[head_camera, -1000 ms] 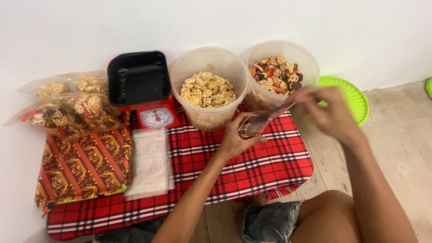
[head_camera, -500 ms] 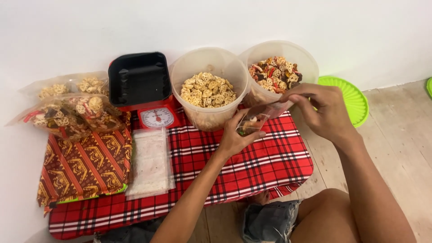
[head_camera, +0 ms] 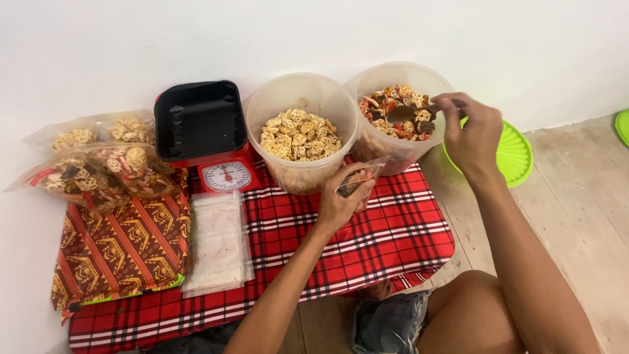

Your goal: Scooping snack mix from large containers into small plastic bags using a spoon and arranging them.

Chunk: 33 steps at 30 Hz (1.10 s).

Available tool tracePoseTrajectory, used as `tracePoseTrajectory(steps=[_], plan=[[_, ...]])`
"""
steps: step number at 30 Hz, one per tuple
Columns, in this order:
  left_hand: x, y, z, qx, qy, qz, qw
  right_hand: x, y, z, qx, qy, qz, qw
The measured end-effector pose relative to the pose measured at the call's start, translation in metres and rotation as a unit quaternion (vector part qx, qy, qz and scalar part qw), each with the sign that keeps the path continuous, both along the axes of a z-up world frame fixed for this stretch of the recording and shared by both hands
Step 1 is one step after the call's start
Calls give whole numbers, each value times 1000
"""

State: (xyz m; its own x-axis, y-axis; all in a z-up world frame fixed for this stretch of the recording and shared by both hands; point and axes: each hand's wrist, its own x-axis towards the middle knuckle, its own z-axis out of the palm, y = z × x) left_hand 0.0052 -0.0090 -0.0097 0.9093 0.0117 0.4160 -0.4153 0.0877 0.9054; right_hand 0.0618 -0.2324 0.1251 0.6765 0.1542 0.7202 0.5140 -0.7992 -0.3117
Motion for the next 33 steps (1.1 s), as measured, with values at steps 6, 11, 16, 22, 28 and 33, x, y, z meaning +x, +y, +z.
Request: tracePoseTrajectory(steps=[6,11,16,22,28,33], plan=[[-4,3,15,-44,-5,-21,999,8,14,-17,-74,97,-77,990],[2,-2,8,-56,-24,-20,998,19,7,-29,-67,105,-110,986],[5,0,0,-25,-55,-12,998,28,-12,-44,-54,97,-108,988],[6,-3,-11,-30,-55,-16,998,5,8,0,-6,14,-28,999],[-7,7,-3,8,-38,-63,997,5,27,-9,-91,30,36,995],[-13,12,-1,28,-18,-66,997,29,4,-27,-130,9,-55,990]])
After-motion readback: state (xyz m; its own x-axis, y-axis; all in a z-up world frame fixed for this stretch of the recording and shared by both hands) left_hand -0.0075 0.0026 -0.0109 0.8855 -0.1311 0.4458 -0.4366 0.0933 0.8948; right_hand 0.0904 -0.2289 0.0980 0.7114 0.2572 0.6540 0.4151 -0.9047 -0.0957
